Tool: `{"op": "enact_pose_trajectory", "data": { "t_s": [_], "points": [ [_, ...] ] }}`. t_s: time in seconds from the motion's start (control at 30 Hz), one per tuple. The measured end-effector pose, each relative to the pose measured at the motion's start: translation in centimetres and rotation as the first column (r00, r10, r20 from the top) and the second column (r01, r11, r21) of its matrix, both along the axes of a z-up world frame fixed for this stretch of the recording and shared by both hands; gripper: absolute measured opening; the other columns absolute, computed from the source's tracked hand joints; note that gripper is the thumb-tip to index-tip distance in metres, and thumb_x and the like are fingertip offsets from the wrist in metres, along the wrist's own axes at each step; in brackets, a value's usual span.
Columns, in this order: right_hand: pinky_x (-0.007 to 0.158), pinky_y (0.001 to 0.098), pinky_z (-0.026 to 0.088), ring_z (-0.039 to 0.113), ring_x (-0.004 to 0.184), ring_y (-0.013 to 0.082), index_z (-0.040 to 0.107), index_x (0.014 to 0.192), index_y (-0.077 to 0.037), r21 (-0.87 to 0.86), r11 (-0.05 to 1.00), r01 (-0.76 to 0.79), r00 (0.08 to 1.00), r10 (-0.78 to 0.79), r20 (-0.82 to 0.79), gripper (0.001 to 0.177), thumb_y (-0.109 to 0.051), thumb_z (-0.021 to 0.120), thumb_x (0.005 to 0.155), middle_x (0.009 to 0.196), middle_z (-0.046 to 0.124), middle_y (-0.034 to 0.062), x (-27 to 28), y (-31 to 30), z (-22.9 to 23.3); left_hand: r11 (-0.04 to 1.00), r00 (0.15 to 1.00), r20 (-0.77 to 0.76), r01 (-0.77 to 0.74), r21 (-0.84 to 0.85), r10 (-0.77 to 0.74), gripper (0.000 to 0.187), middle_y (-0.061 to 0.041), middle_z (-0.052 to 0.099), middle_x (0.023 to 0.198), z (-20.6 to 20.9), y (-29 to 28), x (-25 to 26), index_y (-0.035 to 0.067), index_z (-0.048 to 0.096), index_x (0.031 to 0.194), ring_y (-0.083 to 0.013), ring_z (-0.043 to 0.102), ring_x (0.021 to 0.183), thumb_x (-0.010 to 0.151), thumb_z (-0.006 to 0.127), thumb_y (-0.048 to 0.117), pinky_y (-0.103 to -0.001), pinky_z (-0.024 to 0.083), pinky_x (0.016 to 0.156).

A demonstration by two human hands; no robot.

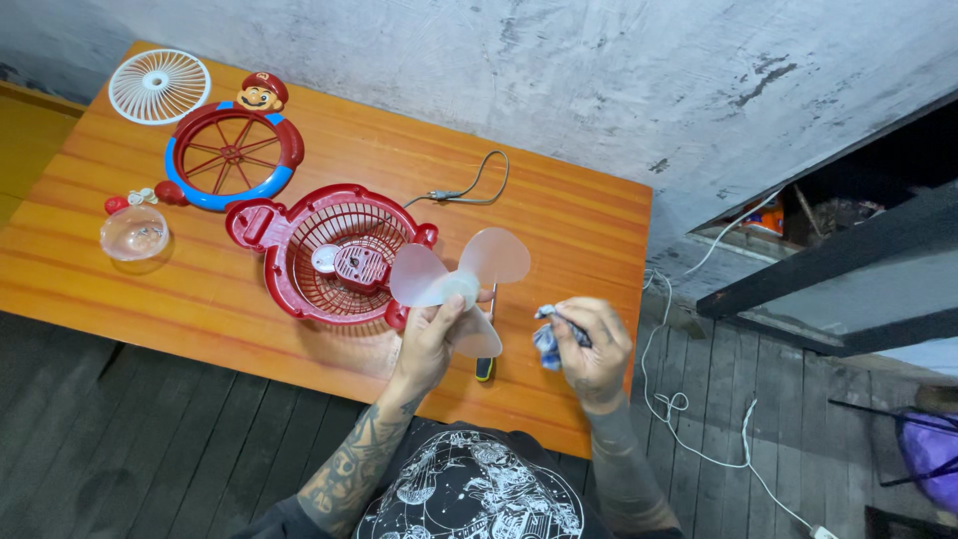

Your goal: The person assembles a red Mario-themed electric fan on a wooden table. They place the motor housing into the fan cage, secure it with screws using a screwdriver, and then attach the fan blade to the motor shaft.

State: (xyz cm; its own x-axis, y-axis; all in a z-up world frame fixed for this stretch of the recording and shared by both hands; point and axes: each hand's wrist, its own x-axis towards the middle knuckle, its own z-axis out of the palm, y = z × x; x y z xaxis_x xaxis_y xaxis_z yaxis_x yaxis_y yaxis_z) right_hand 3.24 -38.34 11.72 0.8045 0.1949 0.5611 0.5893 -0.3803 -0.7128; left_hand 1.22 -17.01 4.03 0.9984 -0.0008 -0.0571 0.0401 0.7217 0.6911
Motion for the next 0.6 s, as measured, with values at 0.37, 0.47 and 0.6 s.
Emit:
{"op": "enact_pose_trajectory", "data": {
  "t_s": [0.37,0.47,0.6],
  "points": [
    [0.085,0.0420,0.039,0.057,0.087,0.0216,0.075,0.105,-0.019,-0.479,0.877,0.039,0.921,0.154,0.358,0.026,-0.016,0.085,0.081,0.092,0.056,-0.0003,2.3,2.2,3.4,0.947,0.965,0.039,0.245,0.209,-0.259,0.042,-0.009,0.071,0.117,0.2,-1.7,-1.4,-0.002,0.056,0.139,-0.0140,0.070,0.090,0.104,0.059,0.021,-0.030,0.058,0.078],
    [0.085,0.0411,0.040,0.058,0.088,0.0199,0.075,0.105,-0.017,-0.475,0.879,-0.035,0.906,0.228,0.357,0.027,-0.016,0.085,0.080,0.091,0.057,-0.0009,2.3,2.3,3.2,0.954,0.963,0.056,0.253,0.164,-0.265,0.037,-0.011,0.070,0.111,-0.6,-2.5,-2.1,-0.005,0.057,0.135,-0.0164,0.071,0.088,0.109,0.060,0.021,-0.032,0.059,0.079],
    [0.085,0.0412,0.040,0.058,0.089,0.0221,0.074,0.103,-0.016,-0.437,0.900,-0.002,0.903,0.190,0.386,0.027,-0.014,0.085,0.078,0.092,0.057,0.0001,3.0,1.5,3.1,0.962,0.980,0.062,0.174,0.211,-0.191,0.041,-0.010,0.074,0.115,-0.5,-2.5,-2.3,0.001,0.057,0.138,-0.0129,0.069,0.083,0.105,0.056,0.024,-0.027,0.056,0.074]
  ]
}}
